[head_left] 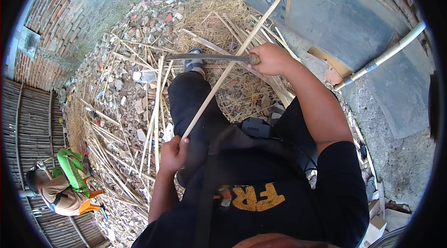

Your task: The person shaves thin strips of bamboo using a knife, holding the strip with their left hand and pulling the knife along the surface with their right hand to smooth and thin the material.

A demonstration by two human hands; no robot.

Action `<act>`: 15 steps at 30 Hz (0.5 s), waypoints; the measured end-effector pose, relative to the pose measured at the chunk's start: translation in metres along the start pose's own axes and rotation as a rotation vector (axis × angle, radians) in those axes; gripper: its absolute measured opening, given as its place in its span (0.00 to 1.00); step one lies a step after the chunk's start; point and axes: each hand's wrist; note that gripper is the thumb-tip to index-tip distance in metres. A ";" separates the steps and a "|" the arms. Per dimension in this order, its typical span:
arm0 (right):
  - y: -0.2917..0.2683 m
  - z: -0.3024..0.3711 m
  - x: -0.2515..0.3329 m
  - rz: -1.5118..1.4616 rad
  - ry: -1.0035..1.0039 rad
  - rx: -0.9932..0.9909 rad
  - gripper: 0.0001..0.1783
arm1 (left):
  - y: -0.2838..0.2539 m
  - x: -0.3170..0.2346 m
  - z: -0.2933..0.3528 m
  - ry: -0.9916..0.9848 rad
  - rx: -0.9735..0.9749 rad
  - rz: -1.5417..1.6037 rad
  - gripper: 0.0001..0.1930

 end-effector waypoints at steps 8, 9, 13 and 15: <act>0.003 0.004 0.004 0.041 -0.056 -0.028 0.16 | -0.001 0.004 0.001 -0.012 0.014 0.003 0.24; 0.003 0.003 0.004 0.063 -0.059 -0.012 0.16 | 0.000 0.005 0.001 -0.010 0.015 0.004 0.24; -0.001 0.003 0.006 0.077 -0.053 0.003 0.14 | 0.001 0.005 0.001 -0.009 0.004 0.008 0.24; 0.000 0.001 0.001 0.063 -0.041 -0.003 0.14 | 0.001 0.005 0.001 -0.006 0.008 -0.001 0.24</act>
Point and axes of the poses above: each hand's wrist, its own z-axis away from the middle knuckle, its own y-axis out of the palm, x = y × z, and after that the axes turned 1 degree about -z, right-handed
